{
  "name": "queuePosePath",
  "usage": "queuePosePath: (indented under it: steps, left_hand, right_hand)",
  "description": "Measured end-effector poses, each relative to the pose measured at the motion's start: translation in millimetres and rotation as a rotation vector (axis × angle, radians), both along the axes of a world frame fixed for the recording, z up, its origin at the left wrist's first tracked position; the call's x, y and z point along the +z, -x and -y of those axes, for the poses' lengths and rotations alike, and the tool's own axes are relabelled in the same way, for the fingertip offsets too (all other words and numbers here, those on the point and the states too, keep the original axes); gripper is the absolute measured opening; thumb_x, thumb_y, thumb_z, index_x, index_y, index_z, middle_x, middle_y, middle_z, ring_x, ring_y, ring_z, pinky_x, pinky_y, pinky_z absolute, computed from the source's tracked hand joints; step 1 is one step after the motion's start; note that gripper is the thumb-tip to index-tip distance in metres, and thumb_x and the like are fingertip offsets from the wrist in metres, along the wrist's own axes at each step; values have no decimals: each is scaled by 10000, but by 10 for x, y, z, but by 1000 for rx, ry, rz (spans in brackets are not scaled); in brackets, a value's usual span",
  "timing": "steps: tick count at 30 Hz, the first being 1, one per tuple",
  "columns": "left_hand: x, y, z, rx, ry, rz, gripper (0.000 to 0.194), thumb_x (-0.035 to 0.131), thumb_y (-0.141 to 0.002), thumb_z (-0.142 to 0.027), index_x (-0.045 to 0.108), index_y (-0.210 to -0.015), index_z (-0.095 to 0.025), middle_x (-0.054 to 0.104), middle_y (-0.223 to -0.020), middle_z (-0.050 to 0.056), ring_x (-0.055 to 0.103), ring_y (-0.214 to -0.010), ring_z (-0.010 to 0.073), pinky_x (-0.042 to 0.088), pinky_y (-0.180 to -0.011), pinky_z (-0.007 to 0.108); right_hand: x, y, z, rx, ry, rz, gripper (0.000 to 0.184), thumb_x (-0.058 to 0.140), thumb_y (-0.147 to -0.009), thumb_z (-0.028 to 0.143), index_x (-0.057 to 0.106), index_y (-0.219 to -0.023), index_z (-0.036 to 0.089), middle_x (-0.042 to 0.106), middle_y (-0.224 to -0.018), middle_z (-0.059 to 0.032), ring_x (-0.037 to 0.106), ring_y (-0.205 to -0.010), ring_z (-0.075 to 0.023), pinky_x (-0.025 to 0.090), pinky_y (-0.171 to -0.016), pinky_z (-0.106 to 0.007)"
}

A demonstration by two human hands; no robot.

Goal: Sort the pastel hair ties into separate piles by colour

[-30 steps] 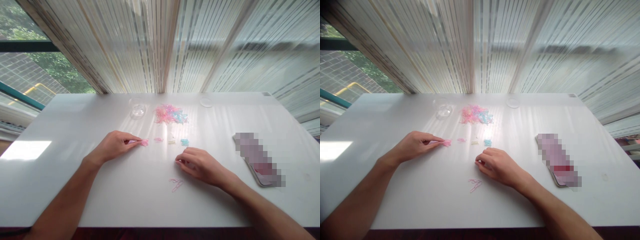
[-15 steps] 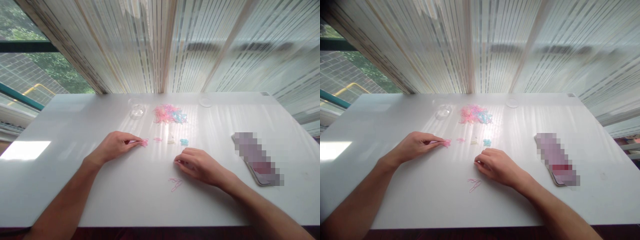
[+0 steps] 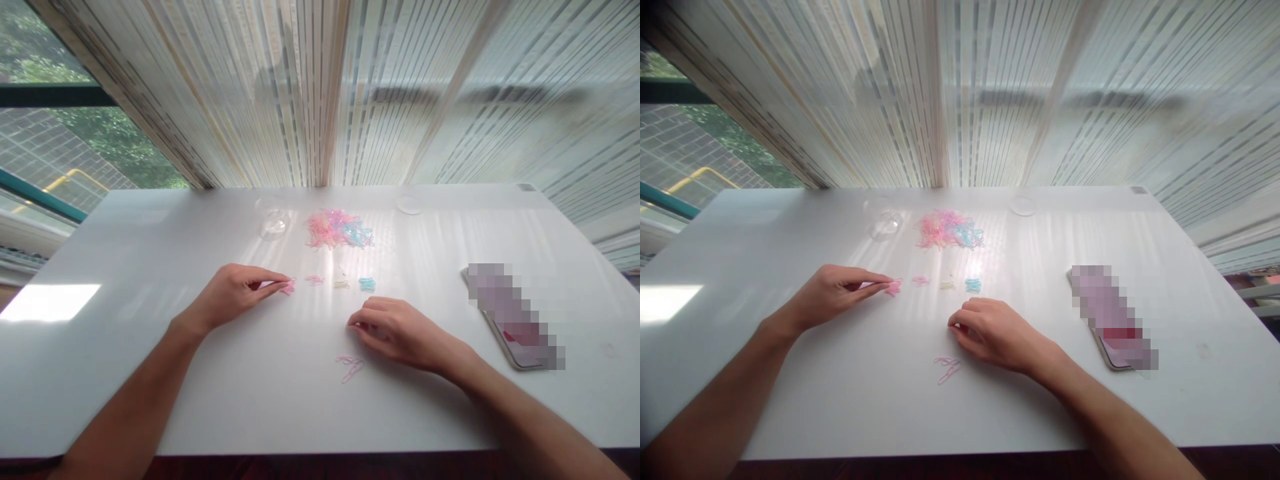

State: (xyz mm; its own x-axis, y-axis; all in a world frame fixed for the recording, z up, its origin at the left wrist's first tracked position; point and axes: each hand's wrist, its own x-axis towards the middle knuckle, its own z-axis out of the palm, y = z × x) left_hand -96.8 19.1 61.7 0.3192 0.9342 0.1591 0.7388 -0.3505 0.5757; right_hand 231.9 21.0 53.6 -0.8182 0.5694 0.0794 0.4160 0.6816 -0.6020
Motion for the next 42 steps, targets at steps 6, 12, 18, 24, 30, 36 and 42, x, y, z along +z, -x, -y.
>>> queuePosePath:
  steps: [6, 12, 18, 24, 30, 36, 42]
  left_hand:
    - [-33, -437, 248, -290, -28, 42, 162, 662, -938, -296, 800, -960, -214, 782, -745, -7, 542, -479, 73, 408, -517, 200]
    - [-179, -751, 479, -517, -44, -52, 212, 739, -865, -385, 763, -1034, -260, 712, -612, -45, 590, -486, 121, 342, -513, 260]
    - [-254, -779, 533, -543, -116, -74, 231, 747, -859, -442, 717, -964, -238, 692, -610, -55, 569, -479, 124, 323, -512, 284]
    - [-340, -899, 583, -539, -260, -62, 253, 579, -975, -353, 652, -783, -204, 649, -556, -50, 496, -425, 110, 298, -471, 294]
    - [-343, -893, 551, -467, -306, -75, 187, 579, -933, -237, 683, -779, -215, 633, -525, -55, 485, -398, 111, 331, -448, 289]
    - [-305, -883, 517, -402, -298, -22, 126, 634, -929, -311, 714, -899, -218, 676, -553, -58, 541, -413, 110, 395, -474, 267]
    - [-299, -909, 500, -351, -383, 53, 88, 640, -939, -237, 713, -893, -215, 756, -666, -62, 556, -432, 89, 379, -475, 273]
  right_hand:
    - [168, -15, 28, 55, 208, 117, 79, 631, -877, 171, 702, -904, 191, 628, -831, -20, 589, -755, -155, 454, -697, -273]
    - [211, -14, 99, 77, 231, 217, 114, 719, -816, 146, 700, -913, 204, 650, -899, -43, 602, -839, -204, 475, -742, -312]
    - [207, 44, 106, 158, 242, 243, 49, 669, -860, 133, 686, -835, 172, 658, -859, -36, 605, -835, -185, 477, -794, -305]
    - [168, 48, 93, 136, 234, 235, 74, 660, -844, 129, 672, -784, 171, 639, -821, -27, 595, -794, -172, 466, -749, -286]
    - [167, 12, 75, 76, 248, 163, 88, 660, -832, 110, 679, -788, 183, 617, -811, -19, 587, -771, -163, 454, -697, -268]
    - [155, 10, 46, 20, 256, 88, 82, 663, -830, 107, 698, -841, 181, 617, -809, -17, 587, -756, -155, 458, -688, -261]
    - [78, 37, 75, -12, 271, -13, 57, 657, -843, 142, 696, -859, 181, 644, -826, -23, 599, -770, -157, 474, -711, -270]
